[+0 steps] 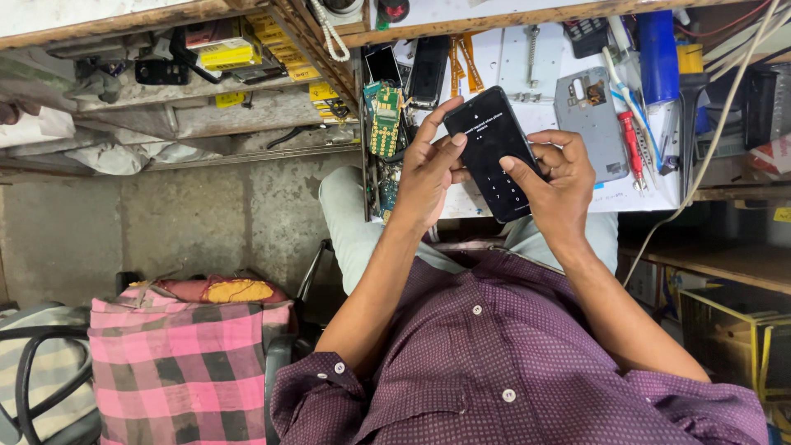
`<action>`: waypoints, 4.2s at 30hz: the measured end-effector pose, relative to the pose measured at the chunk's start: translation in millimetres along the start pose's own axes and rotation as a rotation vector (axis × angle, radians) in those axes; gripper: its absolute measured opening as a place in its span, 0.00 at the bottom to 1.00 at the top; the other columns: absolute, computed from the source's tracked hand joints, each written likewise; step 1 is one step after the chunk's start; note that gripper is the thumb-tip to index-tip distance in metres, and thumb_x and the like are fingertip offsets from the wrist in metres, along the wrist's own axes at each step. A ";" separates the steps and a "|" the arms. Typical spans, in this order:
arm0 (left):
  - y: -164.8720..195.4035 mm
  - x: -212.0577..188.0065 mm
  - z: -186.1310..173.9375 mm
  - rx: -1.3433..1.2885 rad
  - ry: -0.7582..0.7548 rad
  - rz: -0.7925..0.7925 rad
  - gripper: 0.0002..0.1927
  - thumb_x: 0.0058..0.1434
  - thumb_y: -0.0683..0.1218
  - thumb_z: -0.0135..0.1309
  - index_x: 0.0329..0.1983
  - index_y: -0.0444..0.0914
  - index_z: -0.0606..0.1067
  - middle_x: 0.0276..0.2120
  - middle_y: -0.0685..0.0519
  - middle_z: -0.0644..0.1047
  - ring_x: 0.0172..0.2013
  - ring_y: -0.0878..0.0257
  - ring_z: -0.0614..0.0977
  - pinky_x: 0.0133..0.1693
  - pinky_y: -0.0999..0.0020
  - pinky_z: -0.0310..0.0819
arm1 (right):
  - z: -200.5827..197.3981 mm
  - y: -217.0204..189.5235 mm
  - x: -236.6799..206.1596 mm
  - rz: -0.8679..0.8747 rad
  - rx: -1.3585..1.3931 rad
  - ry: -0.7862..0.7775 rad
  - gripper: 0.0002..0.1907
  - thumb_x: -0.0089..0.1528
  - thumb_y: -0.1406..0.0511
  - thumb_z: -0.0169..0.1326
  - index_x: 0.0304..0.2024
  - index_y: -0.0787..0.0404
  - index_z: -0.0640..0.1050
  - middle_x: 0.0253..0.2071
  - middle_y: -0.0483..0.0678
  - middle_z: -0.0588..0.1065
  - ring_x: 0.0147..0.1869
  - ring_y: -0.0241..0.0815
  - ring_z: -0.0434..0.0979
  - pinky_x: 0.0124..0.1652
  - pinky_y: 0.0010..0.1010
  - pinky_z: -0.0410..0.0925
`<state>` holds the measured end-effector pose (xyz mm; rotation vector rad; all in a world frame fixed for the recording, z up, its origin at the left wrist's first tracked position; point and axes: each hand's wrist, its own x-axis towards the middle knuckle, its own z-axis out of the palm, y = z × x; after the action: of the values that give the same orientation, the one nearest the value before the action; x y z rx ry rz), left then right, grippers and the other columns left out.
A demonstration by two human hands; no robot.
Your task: The person pries open the back cover of a smartphone using a small prying tool, then applies a strip of tape to the device. They press the phone's buttons and power it on, then open the phone and remove the battery from inside the device.
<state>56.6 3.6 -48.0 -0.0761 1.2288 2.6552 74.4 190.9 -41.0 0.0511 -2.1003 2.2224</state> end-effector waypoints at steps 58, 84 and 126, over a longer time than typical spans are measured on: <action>10.2 4.3 1.1 0.241 -0.077 -0.184 0.29 0.65 0.36 0.51 0.71 0.38 0.66 0.39 0.57 0.78 0.40 0.67 0.82 0.44 0.61 0.87 | -17.9 6.9 15.0 0.332 0.464 -0.196 0.32 0.66 0.74 0.57 0.73 0.65 0.66 0.51 0.50 0.80 0.50 0.33 0.81 0.50 0.25 0.75; -44.2 -24.7 9.4 0.234 0.006 -0.308 0.09 0.64 0.38 0.55 0.44 0.27 0.77 0.37 0.52 0.78 0.37 0.64 0.83 0.45 0.67 0.85 | -15.0 7.1 33.1 0.324 0.543 -0.153 0.30 0.69 0.73 0.56 0.74 0.64 0.66 0.50 0.48 0.80 0.50 0.34 0.81 0.52 0.25 0.74; -85.2 -14.9 27.1 0.148 0.172 0.054 0.12 0.60 0.32 0.55 0.46 0.36 0.71 0.34 0.57 0.76 0.36 0.72 0.75 0.39 0.76 0.70 | 28.7 14.4 36.3 0.288 0.651 0.371 0.11 0.73 0.63 0.49 0.55 0.62 0.72 0.43 0.46 0.77 0.40 0.37 0.79 0.40 0.30 0.75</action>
<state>90.7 75.2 -92.0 -0.2552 1.4965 2.6396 36.1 162.8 -50.7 -0.6037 -1.2034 2.7157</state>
